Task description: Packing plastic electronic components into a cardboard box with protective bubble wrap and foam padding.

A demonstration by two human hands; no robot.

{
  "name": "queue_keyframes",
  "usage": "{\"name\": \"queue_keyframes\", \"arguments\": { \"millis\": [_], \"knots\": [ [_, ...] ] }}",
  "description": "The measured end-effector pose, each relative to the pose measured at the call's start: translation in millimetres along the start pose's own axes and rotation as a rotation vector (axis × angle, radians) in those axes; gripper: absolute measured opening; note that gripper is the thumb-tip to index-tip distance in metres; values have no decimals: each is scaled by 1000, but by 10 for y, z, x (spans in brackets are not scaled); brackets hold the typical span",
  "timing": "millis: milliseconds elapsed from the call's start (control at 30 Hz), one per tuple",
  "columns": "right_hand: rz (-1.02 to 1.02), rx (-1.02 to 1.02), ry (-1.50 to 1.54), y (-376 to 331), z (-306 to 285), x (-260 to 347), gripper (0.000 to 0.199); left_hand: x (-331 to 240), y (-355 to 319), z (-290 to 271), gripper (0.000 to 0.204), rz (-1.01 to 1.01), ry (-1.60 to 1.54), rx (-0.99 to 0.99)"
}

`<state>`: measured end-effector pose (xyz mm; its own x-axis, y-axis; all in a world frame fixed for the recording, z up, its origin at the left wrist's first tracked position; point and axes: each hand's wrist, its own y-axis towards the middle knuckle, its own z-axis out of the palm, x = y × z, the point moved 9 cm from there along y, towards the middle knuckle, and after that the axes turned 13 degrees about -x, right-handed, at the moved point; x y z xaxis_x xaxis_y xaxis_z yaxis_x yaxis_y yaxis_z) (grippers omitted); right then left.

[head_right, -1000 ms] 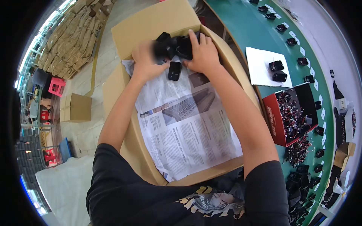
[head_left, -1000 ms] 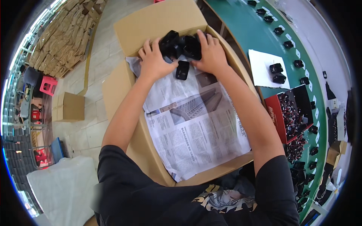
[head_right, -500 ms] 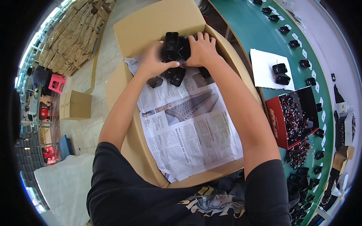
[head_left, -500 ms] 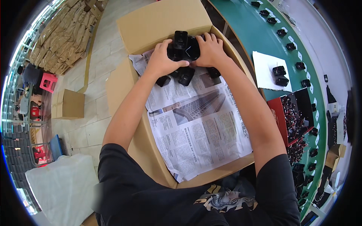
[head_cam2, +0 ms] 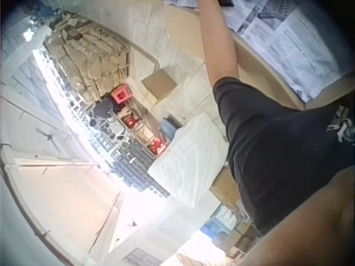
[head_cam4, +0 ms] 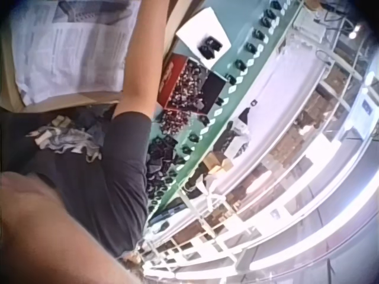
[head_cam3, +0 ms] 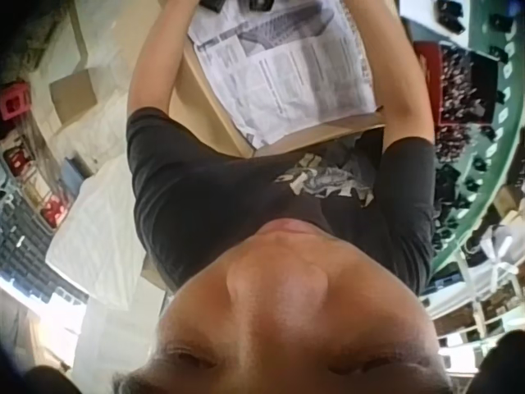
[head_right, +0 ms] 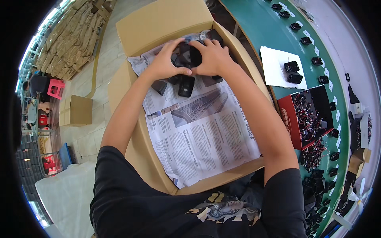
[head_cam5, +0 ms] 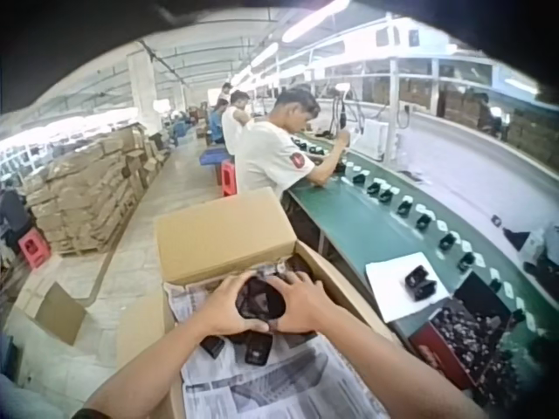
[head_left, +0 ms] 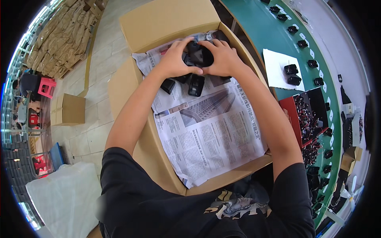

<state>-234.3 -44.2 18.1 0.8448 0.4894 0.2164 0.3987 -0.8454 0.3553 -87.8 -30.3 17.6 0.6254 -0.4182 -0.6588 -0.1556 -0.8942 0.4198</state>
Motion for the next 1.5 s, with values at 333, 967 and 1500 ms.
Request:
{"name": "queue_keyframes", "arguments": {
  "millis": [333, 967, 1500],
  "knots": [
    [-32, -226, -118, -577, -208, 232, 87, -371, -450, 59, 118, -21, 557, 352],
    [105, 5, 51, -382, -19, -63, 41, -187, -280, 207, 91, -129, 388, 320],
    [86, 109, 178, -1173, -454, 93, 60, -508, -322, 130, 88, 260, 86, 251]
  ]
}}
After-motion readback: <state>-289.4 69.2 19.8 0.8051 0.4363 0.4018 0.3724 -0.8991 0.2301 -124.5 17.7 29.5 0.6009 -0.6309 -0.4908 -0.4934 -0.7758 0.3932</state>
